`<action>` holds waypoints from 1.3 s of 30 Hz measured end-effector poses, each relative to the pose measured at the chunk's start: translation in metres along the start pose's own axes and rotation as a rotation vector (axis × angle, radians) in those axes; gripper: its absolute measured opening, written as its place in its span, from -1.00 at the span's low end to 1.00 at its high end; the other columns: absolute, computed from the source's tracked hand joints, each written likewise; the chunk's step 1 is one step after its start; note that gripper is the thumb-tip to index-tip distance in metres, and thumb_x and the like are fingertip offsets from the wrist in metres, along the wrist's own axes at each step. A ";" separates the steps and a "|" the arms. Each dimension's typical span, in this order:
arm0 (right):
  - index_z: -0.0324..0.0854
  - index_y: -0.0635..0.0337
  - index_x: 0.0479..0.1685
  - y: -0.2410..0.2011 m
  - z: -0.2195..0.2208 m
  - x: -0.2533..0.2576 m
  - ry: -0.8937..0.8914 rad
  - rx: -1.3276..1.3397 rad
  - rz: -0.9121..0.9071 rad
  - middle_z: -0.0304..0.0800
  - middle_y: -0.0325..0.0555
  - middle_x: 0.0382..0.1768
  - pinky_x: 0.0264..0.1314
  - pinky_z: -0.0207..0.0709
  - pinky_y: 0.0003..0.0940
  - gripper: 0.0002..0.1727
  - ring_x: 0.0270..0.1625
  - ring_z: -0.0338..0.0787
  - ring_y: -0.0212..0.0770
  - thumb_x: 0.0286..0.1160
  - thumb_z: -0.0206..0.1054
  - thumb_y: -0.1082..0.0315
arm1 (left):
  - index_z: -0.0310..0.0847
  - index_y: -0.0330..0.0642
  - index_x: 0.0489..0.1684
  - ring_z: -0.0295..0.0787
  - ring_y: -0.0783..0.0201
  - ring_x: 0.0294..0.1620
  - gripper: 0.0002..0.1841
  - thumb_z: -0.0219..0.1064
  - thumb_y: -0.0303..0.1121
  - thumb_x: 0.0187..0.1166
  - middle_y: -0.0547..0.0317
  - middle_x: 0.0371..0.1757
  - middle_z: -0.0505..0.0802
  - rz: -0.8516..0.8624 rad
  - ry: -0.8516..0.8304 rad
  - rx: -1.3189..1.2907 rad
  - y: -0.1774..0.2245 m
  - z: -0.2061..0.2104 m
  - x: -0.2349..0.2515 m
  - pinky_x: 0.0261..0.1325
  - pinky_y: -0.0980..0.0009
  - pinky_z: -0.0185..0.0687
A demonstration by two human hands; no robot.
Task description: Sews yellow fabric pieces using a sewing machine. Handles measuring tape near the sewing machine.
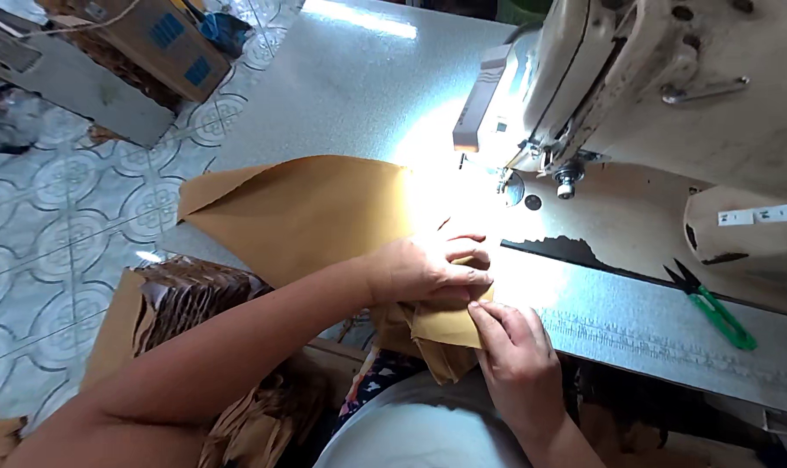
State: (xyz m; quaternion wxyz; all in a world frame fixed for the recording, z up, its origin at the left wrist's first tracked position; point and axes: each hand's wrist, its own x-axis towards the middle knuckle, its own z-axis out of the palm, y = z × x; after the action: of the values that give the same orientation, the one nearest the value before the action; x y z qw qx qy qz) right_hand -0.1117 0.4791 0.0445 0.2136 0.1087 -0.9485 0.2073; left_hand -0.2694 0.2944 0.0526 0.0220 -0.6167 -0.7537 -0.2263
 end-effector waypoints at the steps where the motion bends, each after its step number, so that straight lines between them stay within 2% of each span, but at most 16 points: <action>1: 0.92 -0.03 0.00 0.000 -0.001 0.001 0.003 -0.012 -0.007 0.92 -0.15 -0.04 -0.04 0.70 -0.28 -0.76 -0.02 0.85 -0.09 0.47 0.37 0.31 | 0.81 0.20 0.27 0.47 0.00 0.68 -0.68 0.20 -0.06 0.75 0.21 0.37 0.82 0.007 -0.009 -0.005 -0.002 0.000 -0.001 0.70 -0.34 0.16; 6: 0.92 -0.04 -0.03 0.000 -0.002 0.002 -0.005 -0.035 -0.025 0.93 -0.18 -0.04 -0.02 0.70 -0.30 -0.77 -0.01 0.85 -0.10 0.49 0.37 0.29 | 0.80 0.24 0.29 0.44 0.01 0.70 -0.67 0.18 -0.03 0.76 0.22 0.39 0.80 0.014 -0.026 -0.010 -0.006 0.000 -0.001 0.73 -0.29 0.14; 12: 0.92 -0.04 -0.02 0.004 -0.001 0.010 -0.017 -0.061 -0.033 0.94 -0.21 -0.03 -0.05 0.69 -0.29 -0.77 -0.03 0.85 -0.11 0.49 0.36 0.30 | 0.83 0.18 0.24 0.50 -0.02 0.64 -0.67 0.19 -0.06 0.74 0.18 0.33 0.84 0.046 0.014 -0.015 -0.015 -0.001 0.005 0.69 -0.20 0.24; 15: 0.92 -0.03 -0.03 0.011 0.004 0.025 -0.016 -0.092 -0.040 0.94 -0.17 -0.05 -0.10 0.71 -0.23 -0.76 -0.04 0.86 -0.05 0.44 0.37 0.33 | 0.86 0.11 0.20 0.55 -0.08 0.59 -0.68 0.25 -0.11 0.69 0.07 0.29 0.86 0.080 0.059 -0.027 -0.032 -0.001 0.013 0.65 -0.18 0.29; 18: 0.92 0.01 -0.05 0.017 0.008 0.040 -0.016 -0.110 -0.052 0.93 -0.11 -0.06 -0.10 0.72 -0.20 -0.77 -0.04 0.86 -0.01 0.43 0.39 0.32 | 0.88 0.13 0.18 0.53 -0.09 0.58 -0.67 0.24 -0.09 0.65 0.00 0.31 0.83 0.094 0.057 0.009 -0.049 -0.002 0.021 0.61 -0.17 0.25; 20: 0.91 0.02 -0.06 0.020 0.010 0.045 -0.013 -0.113 -0.062 0.93 -0.10 -0.06 -0.09 0.73 -0.20 -0.78 -0.03 0.86 0.00 0.42 0.40 0.32 | 0.89 0.13 0.15 0.54 -0.10 0.56 -0.67 0.25 -0.10 0.63 -0.03 0.29 0.82 0.104 0.056 0.025 -0.055 -0.005 0.025 0.59 -0.11 0.30; 28: 0.92 0.03 -0.06 0.022 0.011 0.047 -0.014 -0.119 -0.067 0.94 -0.07 -0.05 -0.04 0.74 -0.21 -0.77 0.00 0.88 0.00 0.41 0.40 0.32 | 0.87 0.16 0.19 0.57 -0.09 0.50 -0.67 0.25 -0.10 0.62 -0.01 0.28 0.81 0.071 0.027 0.014 -0.057 -0.008 0.027 0.53 -0.13 0.34; 33: 0.93 0.05 -0.15 0.033 0.020 0.070 0.022 -0.105 -0.052 0.95 -0.07 -0.10 -0.04 0.77 -0.15 -0.79 -0.02 0.90 0.02 0.44 0.37 0.34 | 0.85 0.12 0.23 0.66 -0.09 0.39 -0.64 0.20 -0.08 0.66 -0.09 0.24 0.81 0.111 0.040 0.042 -0.079 -0.016 0.040 0.39 -0.04 0.52; 35: 0.93 0.05 -0.20 0.038 0.023 0.080 0.029 -0.100 -0.045 0.95 -0.05 -0.12 -0.08 0.77 -0.09 -0.80 -0.03 0.90 0.07 0.45 0.36 0.33 | 0.81 0.12 0.29 0.70 -0.05 0.32 -0.62 0.17 -0.08 0.69 -0.06 0.21 0.81 0.108 0.024 0.041 -0.091 -0.018 0.046 0.26 0.01 0.61; 37: 0.93 0.05 -0.22 0.042 0.027 0.089 0.042 -0.098 -0.041 0.94 -0.02 -0.13 -0.06 0.78 -0.08 -0.82 -0.01 0.90 0.08 0.42 0.38 0.35 | 0.79 0.03 0.24 0.75 -0.01 0.24 -0.60 0.15 -0.05 0.67 0.02 0.15 0.84 0.055 -0.024 0.033 -0.099 -0.022 0.050 0.20 -0.10 0.56; 39: 0.93 0.03 -0.18 0.045 0.030 0.095 0.057 -0.088 -0.043 0.93 -0.03 -0.10 0.02 0.78 -0.09 -0.82 0.06 0.89 0.05 0.44 0.39 0.34 | 0.78 -0.07 0.09 0.81 0.02 0.12 -0.59 0.13 -0.02 0.64 0.06 -0.02 0.89 0.044 -0.009 0.048 -0.109 -0.023 0.054 0.23 -0.18 0.51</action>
State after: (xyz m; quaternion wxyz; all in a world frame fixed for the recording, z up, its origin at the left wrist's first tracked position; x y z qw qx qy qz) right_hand -0.2200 0.4948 0.0467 0.2494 0.1137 -0.9477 0.1635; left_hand -0.3904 0.3203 0.0557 0.0383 -0.6334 -0.7453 -0.2048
